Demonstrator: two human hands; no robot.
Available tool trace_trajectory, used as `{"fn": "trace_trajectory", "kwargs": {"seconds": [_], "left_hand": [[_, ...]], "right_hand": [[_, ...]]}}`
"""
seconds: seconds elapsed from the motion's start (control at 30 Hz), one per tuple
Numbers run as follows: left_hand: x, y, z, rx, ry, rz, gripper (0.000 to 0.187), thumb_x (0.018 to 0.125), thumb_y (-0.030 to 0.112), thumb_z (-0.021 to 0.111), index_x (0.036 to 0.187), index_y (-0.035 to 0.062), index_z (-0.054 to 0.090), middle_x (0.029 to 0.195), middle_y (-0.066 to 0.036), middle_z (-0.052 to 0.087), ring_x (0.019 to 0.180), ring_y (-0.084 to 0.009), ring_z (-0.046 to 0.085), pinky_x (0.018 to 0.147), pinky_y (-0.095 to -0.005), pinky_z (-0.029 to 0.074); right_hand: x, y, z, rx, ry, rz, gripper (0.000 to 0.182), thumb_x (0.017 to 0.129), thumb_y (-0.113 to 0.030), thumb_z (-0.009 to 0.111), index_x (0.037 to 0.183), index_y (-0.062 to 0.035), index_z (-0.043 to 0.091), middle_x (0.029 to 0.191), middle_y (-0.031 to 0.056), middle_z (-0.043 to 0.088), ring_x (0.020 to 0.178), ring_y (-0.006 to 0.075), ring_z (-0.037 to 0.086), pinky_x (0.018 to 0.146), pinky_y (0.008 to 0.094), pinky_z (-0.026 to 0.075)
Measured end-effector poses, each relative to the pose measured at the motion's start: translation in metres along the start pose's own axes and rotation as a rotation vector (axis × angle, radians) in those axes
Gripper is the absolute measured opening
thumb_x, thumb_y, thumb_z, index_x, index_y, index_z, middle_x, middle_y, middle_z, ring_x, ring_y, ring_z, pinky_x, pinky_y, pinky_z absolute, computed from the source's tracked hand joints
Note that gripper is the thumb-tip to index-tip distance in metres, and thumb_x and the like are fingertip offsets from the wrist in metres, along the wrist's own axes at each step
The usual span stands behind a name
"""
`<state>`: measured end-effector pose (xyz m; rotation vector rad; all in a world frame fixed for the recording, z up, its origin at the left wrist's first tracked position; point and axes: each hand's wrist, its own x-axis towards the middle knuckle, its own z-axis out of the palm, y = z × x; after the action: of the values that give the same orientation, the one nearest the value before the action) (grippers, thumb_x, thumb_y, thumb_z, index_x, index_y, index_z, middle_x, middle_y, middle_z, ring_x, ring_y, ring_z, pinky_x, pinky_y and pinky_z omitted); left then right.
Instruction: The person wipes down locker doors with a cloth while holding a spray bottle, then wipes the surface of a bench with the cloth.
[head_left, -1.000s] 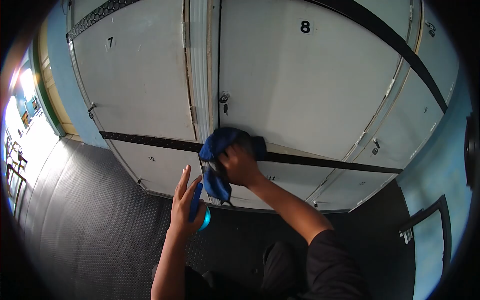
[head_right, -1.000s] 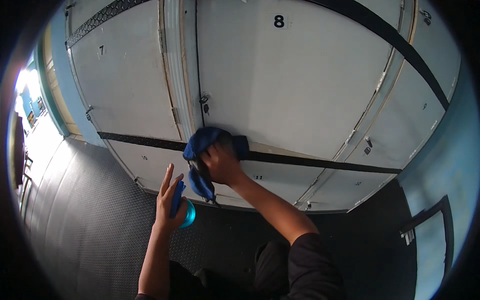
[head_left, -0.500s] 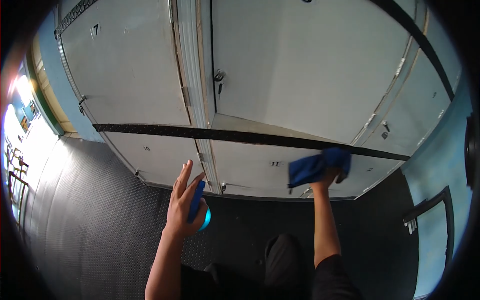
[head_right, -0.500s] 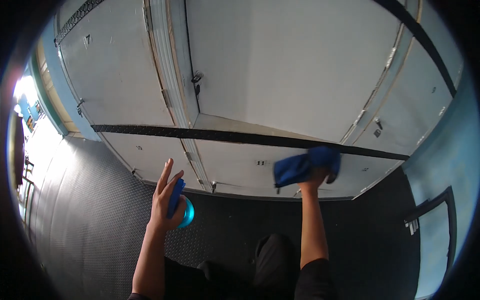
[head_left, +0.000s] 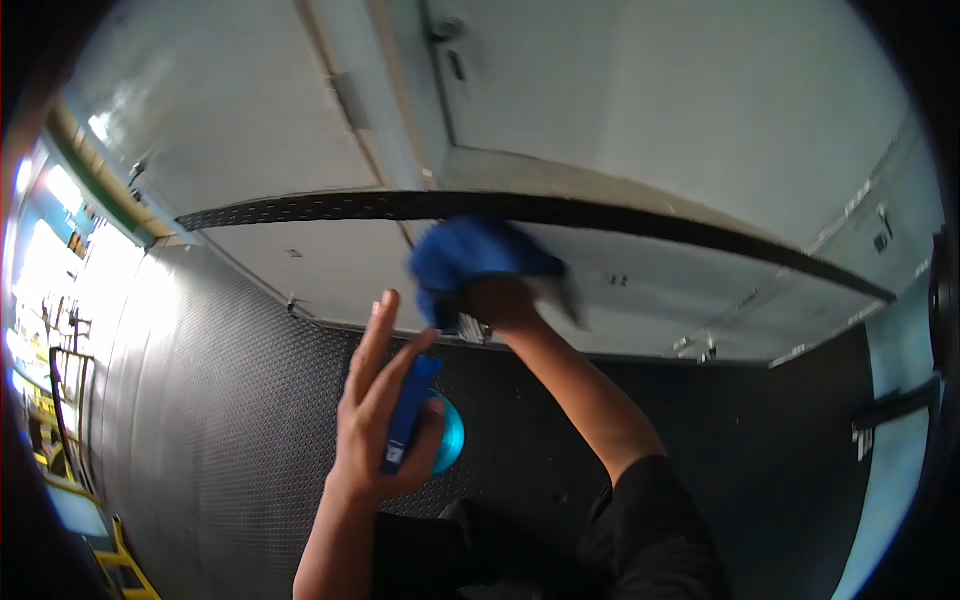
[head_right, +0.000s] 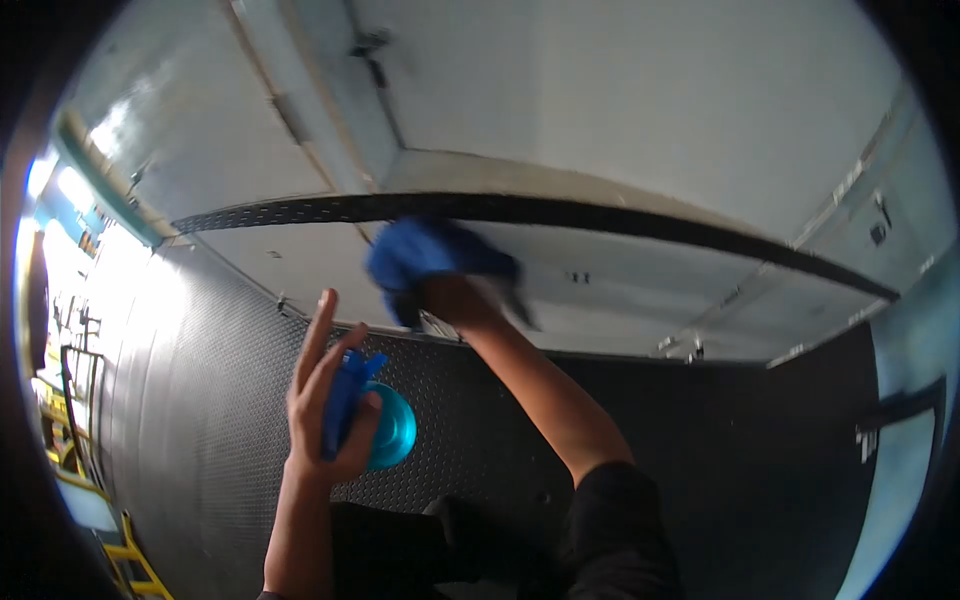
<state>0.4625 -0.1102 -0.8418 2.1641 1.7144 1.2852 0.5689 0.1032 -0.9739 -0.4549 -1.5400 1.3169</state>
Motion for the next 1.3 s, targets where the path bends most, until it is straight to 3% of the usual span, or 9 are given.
{"fn": "trace_trajectory", "kwargs": {"seconds": [0.13, 0.5, 0.67, 0.83, 1.0, 1.03, 1.1, 1.17, 1.3], "left_hand": [[0.001, 0.002, 0.012, -0.030, -0.020, -0.051, 0.057, 0.077, 0.010, 0.058, 0.134, 0.0016, 0.062, 0.157, -0.029, 0.037, 0.146, -0.0480, 0.035, 0.115, -0.0597, 0.037], [0.007, -0.028, 0.016, 0.060, 0.040, -0.056, 0.058, 0.082, 0.018, 0.059, 0.139, 0.0082, 0.060, 0.159, -0.023, 0.039, 0.147, -0.0439, 0.037, 0.113, -0.0628, 0.038], [0.000, -0.026, 0.013, 0.111, 0.012, -0.061, 0.056, 0.088, 0.033, 0.064, 0.140, 0.0123, 0.060, 0.158, -0.022, 0.040, 0.146, -0.0431, 0.039, 0.110, -0.0617, 0.042], [-0.005, -0.024, 0.009, 0.084, 0.025, -0.069, 0.056, 0.091, 0.042, 0.065, 0.139, 0.0131, 0.061, 0.157, -0.022, 0.041, 0.145, -0.0437, 0.040, 0.110, -0.0626, 0.042], [-0.005, -0.018, 0.011, 0.139, 0.041, -0.073, 0.058, 0.091, 0.046, 0.064, 0.138, 0.0133, 0.061, 0.157, -0.023, 0.042, 0.144, -0.0445, 0.040, 0.108, -0.0644, 0.042], [-0.007, -0.018, 0.011, 0.155, 0.055, -0.089, 0.058, 0.091, 0.047, 0.064, 0.138, 0.0132, 0.061, 0.157, -0.023, 0.042, 0.144, -0.0446, 0.040, 0.108, -0.0643, 0.042], [-0.009, -0.018, 0.009, 0.173, 0.044, -0.084, 0.058, 0.091, 0.047, 0.064, 0.139, 0.0143, 0.061, 0.156, -0.023, 0.042, 0.143, -0.0439, 0.042, 0.107, -0.0626, 0.044], [-0.010, -0.019, 0.009, 0.178, 0.034, -0.081, 0.058, 0.091, 0.047, 0.064, 0.140, 0.0154, 0.060, 0.156, -0.023, 0.042, 0.142, -0.0432, 0.044, 0.106, -0.0609, 0.046], [-0.017, -0.027, 0.011, 0.112, 0.026, -0.082, 0.058, 0.091, 0.044, 0.063, 0.144, 0.0207, 0.057, 0.156, -0.020, 0.044, 0.137, -0.0394, 0.051, 0.099, -0.0559, 0.053]], "right_hand": [[-0.005, 0.027, 0.009, -1.076, -0.235, -0.707, 0.051, 0.094, -0.035, 0.063, 0.139, -0.0118, 0.054, 0.133, 0.0122, 0.062, 0.116, 0.0253, 0.066, 0.098, 0.0374, 0.054], [-0.171, 0.044, -0.237, -1.362, 0.267, -0.222, 0.034, 0.091, -0.043, 0.066, 0.103, -0.0121, 0.072, 0.094, 0.0053, 0.072, 0.091, 0.0251, 0.070, 0.085, 0.0386, 0.054], [-0.176, 0.078, -0.245, -1.341, 0.542, -0.277, 0.036, 0.093, -0.048, 0.062, 0.098, -0.0127, 0.067, 0.086, 0.0048, 0.067, 0.082, 0.0250, 0.065, 0.079, 0.0399, 0.052], [-0.087, 0.079, -0.144, -1.149, 0.239, -0.592, 0.039, 0.096, -0.052, 0.057, 0.093, -0.0132, 0.062, 0.078, 0.0044, 0.062, 0.074, 0.0249, 0.061, 0.073, 0.0411, 0.049], [-0.036, 0.026, -0.013, -0.133, -0.359, -0.058, 0.047, 0.100, -0.025, 0.058, 0.142, -0.0072, 0.053, 0.120, 0.0169, 0.065, 0.104, 0.0312, 0.065, 0.099, 0.0444, 0.050], [-0.034, 0.037, -0.005, -0.308, -0.337, -0.355, 0.046, 0.098, -0.021, 0.059, 0.142, -0.0091, 0.055, 0.119, 0.0162, 0.066, 0.103, 0.0299, 0.067, 0.097, 0.0434, 0.051], [-0.037, 0.043, -0.013, -0.486, -0.316, -0.648, 0.046, 0.097, -0.017, 0.060, 0.142, -0.0111, 0.056, 0.118, 0.0156, 0.068, 0.103, 0.0286, 0.068, 0.096, 0.0424, 0.053], [-0.054, 0.041, -0.056, -0.643, -0.493, -0.244, 0.045, 0.096, -0.011, 0.060, 0.141, -0.0108, 0.058, 0.105, 0.0135, 0.071, 0.086, 0.0212, 0.069, 0.090, 0.0345, 0.055], [-0.100, 0.020, -0.149, -0.196, -0.363, -0.250, 0.038, 0.095, -0.008, 0.062, 0.133, -0.0075, 0.063, 0.107, 0.0114, 0.072, 0.088, 0.0207, 0.069, 0.086, 0.0348, 0.056]]}}
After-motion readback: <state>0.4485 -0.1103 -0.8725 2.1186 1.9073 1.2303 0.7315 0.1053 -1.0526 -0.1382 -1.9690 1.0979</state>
